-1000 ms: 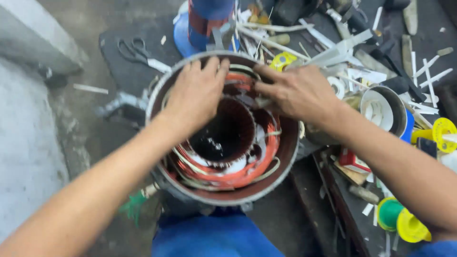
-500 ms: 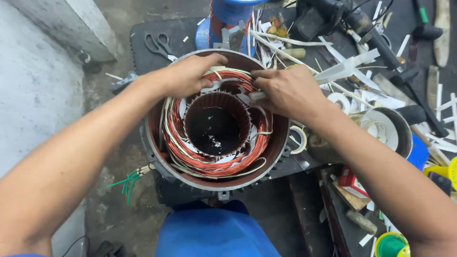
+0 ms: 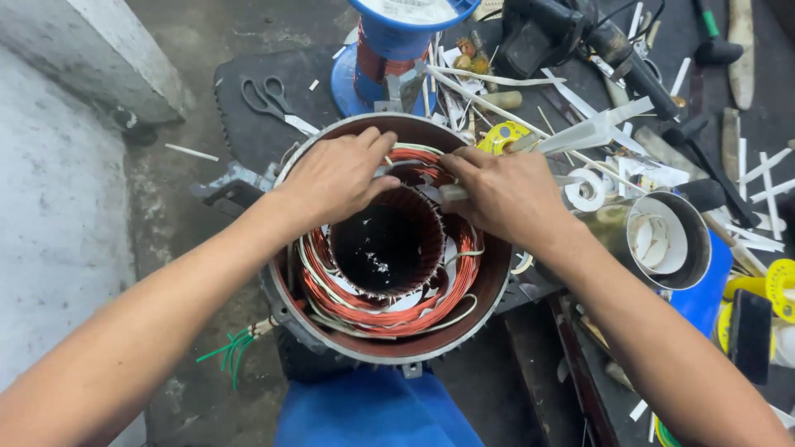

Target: Securing and bundling copper windings in an electric motor stator using tape and string

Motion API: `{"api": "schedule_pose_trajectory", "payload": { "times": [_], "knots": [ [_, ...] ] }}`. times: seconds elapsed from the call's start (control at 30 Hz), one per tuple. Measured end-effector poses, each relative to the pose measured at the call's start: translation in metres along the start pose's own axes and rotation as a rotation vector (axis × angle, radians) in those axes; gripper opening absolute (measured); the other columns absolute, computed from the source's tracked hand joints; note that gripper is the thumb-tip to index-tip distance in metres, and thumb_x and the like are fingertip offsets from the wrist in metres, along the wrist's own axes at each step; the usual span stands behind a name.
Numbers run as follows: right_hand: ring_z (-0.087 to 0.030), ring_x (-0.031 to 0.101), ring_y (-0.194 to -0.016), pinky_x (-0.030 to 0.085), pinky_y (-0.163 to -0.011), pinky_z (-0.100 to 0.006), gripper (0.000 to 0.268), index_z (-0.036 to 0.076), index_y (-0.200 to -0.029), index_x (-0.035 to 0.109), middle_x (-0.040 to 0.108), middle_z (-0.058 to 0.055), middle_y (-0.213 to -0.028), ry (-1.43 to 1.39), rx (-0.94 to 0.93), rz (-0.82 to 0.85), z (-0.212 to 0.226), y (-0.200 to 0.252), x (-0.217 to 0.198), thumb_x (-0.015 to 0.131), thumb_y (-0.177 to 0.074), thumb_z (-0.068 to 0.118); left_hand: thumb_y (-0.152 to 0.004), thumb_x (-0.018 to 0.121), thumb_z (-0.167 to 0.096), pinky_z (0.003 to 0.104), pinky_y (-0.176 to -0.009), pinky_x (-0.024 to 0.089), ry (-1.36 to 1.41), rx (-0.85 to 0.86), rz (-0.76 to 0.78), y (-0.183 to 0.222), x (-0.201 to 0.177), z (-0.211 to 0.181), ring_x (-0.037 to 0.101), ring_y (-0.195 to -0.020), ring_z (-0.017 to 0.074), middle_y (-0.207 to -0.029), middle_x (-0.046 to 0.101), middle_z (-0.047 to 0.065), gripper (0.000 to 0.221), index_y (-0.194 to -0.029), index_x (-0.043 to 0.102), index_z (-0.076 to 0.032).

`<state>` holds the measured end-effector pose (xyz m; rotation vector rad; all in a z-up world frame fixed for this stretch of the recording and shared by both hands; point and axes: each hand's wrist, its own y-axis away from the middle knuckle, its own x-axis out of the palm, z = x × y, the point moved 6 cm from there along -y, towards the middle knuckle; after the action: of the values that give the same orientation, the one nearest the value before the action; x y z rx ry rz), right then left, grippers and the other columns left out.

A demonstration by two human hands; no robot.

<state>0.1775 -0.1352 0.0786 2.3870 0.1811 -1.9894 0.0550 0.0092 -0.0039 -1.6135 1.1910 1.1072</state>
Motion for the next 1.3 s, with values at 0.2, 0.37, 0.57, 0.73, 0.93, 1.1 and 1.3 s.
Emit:
{"api": "schedule_pose_trajectory", "payload": {
  "times": [0.2,0.37,0.57,0.73,0.93,1.1,1.3],
  "knots": [
    [-0.027,0.08,-0.074,0.064,-0.062,-0.045,0.068,0.015,-0.144,0.067,0.078,-0.002,-0.111,0.084,0.118,0.084,-0.001,-0.002,0.019,0.081,-0.086,0.048,-0.103,0.068,-0.054,0.048,-0.066,0.064,-0.191,0.068,-0.075,-0.015,0.008,0.001,0.08,-0.079,0.0331,-0.102,0.07,0.007,0.061,-0.141,0.063,-0.008],
    [-0.026,0.078,-0.067,0.064,-0.061,-0.043,0.056,0.013,-0.138,0.068,0.075,-0.004,-0.11,0.159,0.13,0.152,0.007,0.004,0.036,0.075,-0.091,0.042,-0.104,0.067,-0.044,0.04,-0.065,0.064,-0.283,0.186,-0.152,-0.018,0.012,-0.003,0.079,-0.08,0.0278,-0.097,0.072,0.003,0.043,-0.134,0.067,-0.012],
    [-0.028,0.075,-0.066,0.061,-0.06,-0.046,0.038,0.011,-0.124,0.07,0.068,-0.001,-0.1,0.21,0.13,0.115,0.0,0.014,0.064,0.06,-0.099,0.037,-0.095,0.075,-0.036,0.041,-0.068,0.062,-0.283,0.349,-0.275,-0.051,0.037,-0.04,0.077,-0.081,0.0283,-0.092,0.073,0.005,0.033,-0.115,0.069,-0.01],
    [-0.023,0.075,-0.07,0.058,-0.065,-0.038,0.031,0.017,-0.118,0.067,0.063,0.004,-0.096,0.233,0.198,0.091,-0.005,0.024,0.086,0.055,-0.101,0.039,-0.099,0.07,-0.027,0.041,-0.065,0.062,-0.155,0.408,-0.169,-0.057,0.026,-0.035,0.078,-0.078,0.029,-0.091,0.075,0.004,0.021,-0.113,0.071,-0.011],
    [-0.034,0.077,-0.074,0.061,-0.065,-0.048,0.029,0.017,-0.112,0.071,0.066,0.0,-0.09,0.172,0.316,0.141,0.005,0.016,0.055,0.067,-0.089,0.033,-0.094,0.069,-0.016,0.044,-0.065,0.062,-0.161,0.447,-0.178,-0.05,0.023,-0.037,0.078,-0.076,0.0302,-0.091,0.077,0.003,0.02,-0.114,0.071,-0.013],
    [-0.033,0.078,-0.076,0.065,-0.068,-0.049,0.031,0.021,-0.114,0.077,0.069,0.002,-0.092,0.108,0.451,0.213,0.0,0.009,0.054,0.075,-0.085,0.031,-0.093,0.069,-0.012,0.044,-0.064,0.062,-0.152,0.469,-0.23,-0.062,0.031,-0.029,0.078,-0.073,0.0301,-0.09,0.076,0.002,0.021,-0.113,0.071,-0.013],
    [-0.039,0.081,-0.092,0.067,-0.08,-0.057,0.043,0.019,-0.124,0.081,0.081,-0.007,-0.098,0.07,0.504,0.315,-0.002,-0.007,0.025,0.08,-0.081,0.025,-0.093,0.069,-0.018,0.048,-0.071,0.065,-0.135,0.455,-0.202,-0.085,0.032,-0.023,0.081,-0.083,0.033,-0.096,0.08,0.005,0.023,-0.115,0.073,-0.013]
  ]
}}
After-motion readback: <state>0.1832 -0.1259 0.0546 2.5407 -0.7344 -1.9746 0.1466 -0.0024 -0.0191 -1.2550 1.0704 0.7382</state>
